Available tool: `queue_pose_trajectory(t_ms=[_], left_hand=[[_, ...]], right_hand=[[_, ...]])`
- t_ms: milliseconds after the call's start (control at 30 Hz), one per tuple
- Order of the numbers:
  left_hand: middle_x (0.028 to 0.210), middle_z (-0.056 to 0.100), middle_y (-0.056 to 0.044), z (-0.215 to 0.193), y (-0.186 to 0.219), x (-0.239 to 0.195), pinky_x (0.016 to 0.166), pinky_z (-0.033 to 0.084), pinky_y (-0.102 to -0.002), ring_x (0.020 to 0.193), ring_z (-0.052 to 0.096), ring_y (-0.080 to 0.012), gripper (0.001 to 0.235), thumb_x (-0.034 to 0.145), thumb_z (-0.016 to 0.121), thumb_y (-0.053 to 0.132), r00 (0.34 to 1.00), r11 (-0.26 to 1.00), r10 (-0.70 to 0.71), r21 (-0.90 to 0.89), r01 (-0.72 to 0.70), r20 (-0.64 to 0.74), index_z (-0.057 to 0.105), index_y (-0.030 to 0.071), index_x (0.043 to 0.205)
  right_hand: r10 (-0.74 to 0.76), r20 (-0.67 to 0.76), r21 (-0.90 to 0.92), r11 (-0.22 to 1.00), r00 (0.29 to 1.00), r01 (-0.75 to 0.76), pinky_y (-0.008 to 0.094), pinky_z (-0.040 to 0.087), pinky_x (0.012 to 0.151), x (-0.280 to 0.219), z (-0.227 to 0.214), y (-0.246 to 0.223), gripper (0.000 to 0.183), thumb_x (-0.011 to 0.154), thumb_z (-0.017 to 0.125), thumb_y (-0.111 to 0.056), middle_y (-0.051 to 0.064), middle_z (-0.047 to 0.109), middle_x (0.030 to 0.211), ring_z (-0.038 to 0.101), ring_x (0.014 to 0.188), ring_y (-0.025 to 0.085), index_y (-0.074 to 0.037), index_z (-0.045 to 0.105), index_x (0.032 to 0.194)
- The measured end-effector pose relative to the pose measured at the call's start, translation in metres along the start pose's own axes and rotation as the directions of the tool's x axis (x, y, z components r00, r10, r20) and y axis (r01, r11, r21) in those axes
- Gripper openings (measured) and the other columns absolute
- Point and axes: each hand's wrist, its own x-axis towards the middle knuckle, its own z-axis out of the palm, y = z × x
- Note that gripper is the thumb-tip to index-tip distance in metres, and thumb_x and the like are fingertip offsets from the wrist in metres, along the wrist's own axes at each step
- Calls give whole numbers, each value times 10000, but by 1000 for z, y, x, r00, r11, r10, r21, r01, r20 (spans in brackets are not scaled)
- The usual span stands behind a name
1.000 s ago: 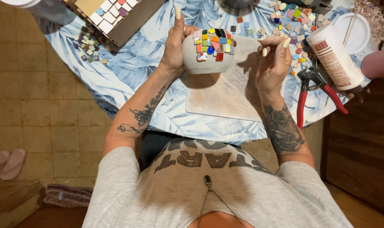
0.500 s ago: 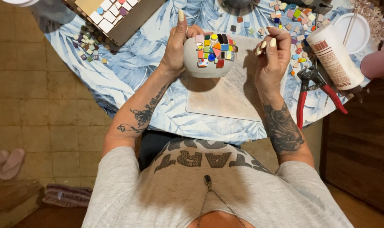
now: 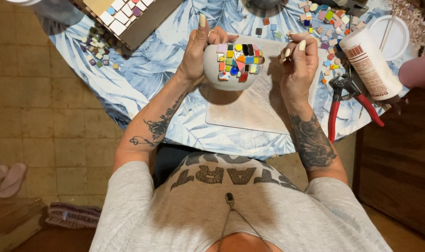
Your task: Decorating a ceramic cup and a board with small mosaic tiles using glue and tile nippers.
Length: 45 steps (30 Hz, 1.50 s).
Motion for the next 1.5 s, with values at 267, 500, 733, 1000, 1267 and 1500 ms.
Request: queue_pose_trajectory(t_ms=[267, 500, 733, 1000, 1267, 1500], left_hand=[[644, 413, -36, -5, -8, 3, 948, 424, -380, 683, 498, -173, 638, 798, 292, 566, 988, 993, 80, 74, -90, 130, 426, 40, 463], [638, 424, -13, -3, 1, 5, 956, 409, -401, 681, 458, -137, 605, 818, 273, 541, 983, 989, 84, 106, -101, 161, 435, 67, 479], [638, 408, -36, -13, 4, 9, 966, 352, -386, 686, 404, -147, 592, 851, 176, 457, 959, 979, 170, -154, -137, 227, 428, 79, 472], [490, 385, -25, -12, 24, 3, 863, 363, -337, 597, 419, -144, 677, 833, 141, 493, 945, 937, 171, -342, -69, 278, 460, 78, 403], [653, 417, -34, -48, 70, -58, 990, 345, -387, 712, 441, -145, 595, 851, 183, 469, 941, 894, 339, 313, -322, 0, 440, 90, 472], [713, 455, -10, -59, 70, -85, 1011, 308, -358, 851, 510, -176, 584, 841, 169, 470, 954, 945, 288, 188, -269, -83, 432, 92, 483]], right_hand=[[197, -144, 216, 963, 970, -163, 212, 329, 510, 4, 14, -34, 92, 828, 519, -163, -13, 475, 577, 406, 513, 95, -83, 536, 786], [4, 84, -384, 923, 996, 29, 194, 367, 694, 8, -71, -76, 121, 981, 477, -189, 11, 489, 825, 438, 733, 85, -82, 473, 924], [23, -183, -420, 902, 983, -100, 179, 373, 640, -33, -116, -59, 151, 992, 514, -219, 9, 489, 831, 434, 684, 64, -71, 488, 981], [115, -279, -229, 956, 953, -182, 180, 353, 468, -60, -123, -42, 164, 985, 533, -205, 49, 474, 684, 400, 504, 81, -60, 465, 950], [100, -277, -106, 985, 956, -134, 221, 345, 471, -64, -136, -26, 174, 975, 579, -190, 76, 512, 793, 468, 600, 98, -74, 456, 935], [26, -44, -336, 941, 999, -39, 201, 389, 648, -65, -135, -19, 140, 1070, 488, -163, 82, 469, 896, 496, 761, 140, -50, 409, 1040]])
